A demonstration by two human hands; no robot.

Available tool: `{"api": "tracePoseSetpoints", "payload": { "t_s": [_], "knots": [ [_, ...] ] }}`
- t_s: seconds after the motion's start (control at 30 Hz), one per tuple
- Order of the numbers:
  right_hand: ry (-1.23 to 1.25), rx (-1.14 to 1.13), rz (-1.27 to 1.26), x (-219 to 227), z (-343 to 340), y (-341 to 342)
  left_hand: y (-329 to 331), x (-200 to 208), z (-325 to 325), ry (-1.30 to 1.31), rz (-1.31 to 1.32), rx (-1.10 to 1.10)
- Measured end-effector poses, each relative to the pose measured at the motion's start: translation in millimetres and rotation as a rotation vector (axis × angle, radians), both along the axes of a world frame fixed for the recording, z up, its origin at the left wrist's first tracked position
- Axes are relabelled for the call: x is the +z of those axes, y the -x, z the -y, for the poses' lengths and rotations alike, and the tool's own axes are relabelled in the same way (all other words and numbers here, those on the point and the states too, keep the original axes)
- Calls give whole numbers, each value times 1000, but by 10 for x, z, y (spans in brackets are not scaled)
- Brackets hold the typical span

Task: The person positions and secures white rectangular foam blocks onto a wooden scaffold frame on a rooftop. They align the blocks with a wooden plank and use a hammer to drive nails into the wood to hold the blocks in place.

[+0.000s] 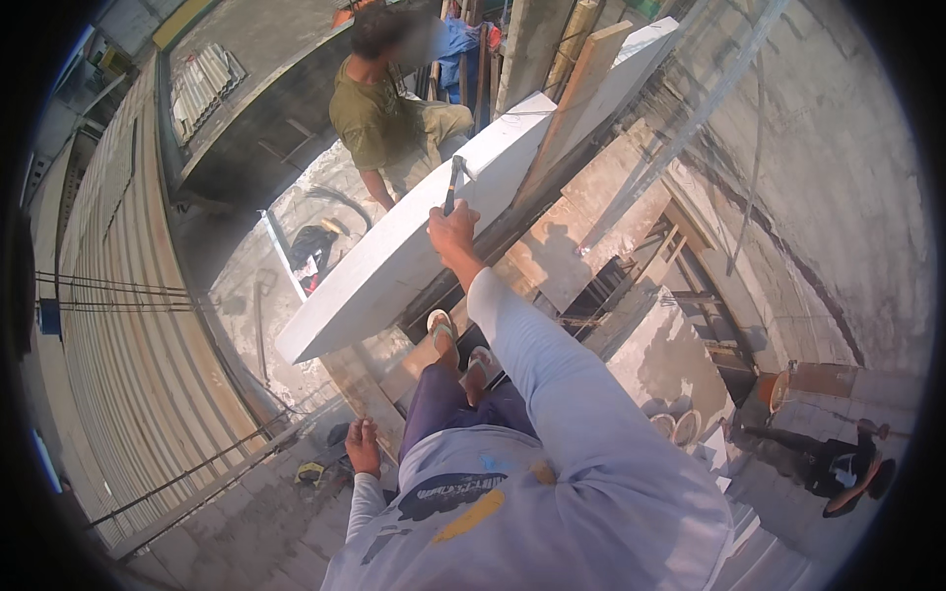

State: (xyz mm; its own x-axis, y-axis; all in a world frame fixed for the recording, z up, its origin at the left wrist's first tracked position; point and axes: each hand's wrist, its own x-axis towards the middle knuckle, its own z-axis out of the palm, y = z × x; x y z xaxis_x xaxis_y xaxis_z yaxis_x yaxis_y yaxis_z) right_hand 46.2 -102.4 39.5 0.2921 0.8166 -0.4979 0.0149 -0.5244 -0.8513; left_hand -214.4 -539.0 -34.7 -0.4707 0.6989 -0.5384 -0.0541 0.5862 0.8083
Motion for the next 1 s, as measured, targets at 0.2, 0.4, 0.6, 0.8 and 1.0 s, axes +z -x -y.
{"api": "tracePoseSetpoints", "payload": {
  "t_s": [0.2, 0.4, 0.6, 0.8, 1.0],
  "knots": [
    [-211, 113, 200, -248, 35, -582, -305, 847, -2438, -334, -263, -293],
    [-234, 51, 621, -374, -294, -842, -481, 882, -3652, -557, -360, -411],
    [-148, 1, 717, -346, -616, -544, -339, 804, -3582, -543, -478, -434],
    [-70, -80, 724, -776, -764, -677, -256, 654, -3659, -441, -289, -333],
    [-18, -181, 19, 89, -542, -655, -950, 615, -5404, -429, 337, -432]
  ]
}}
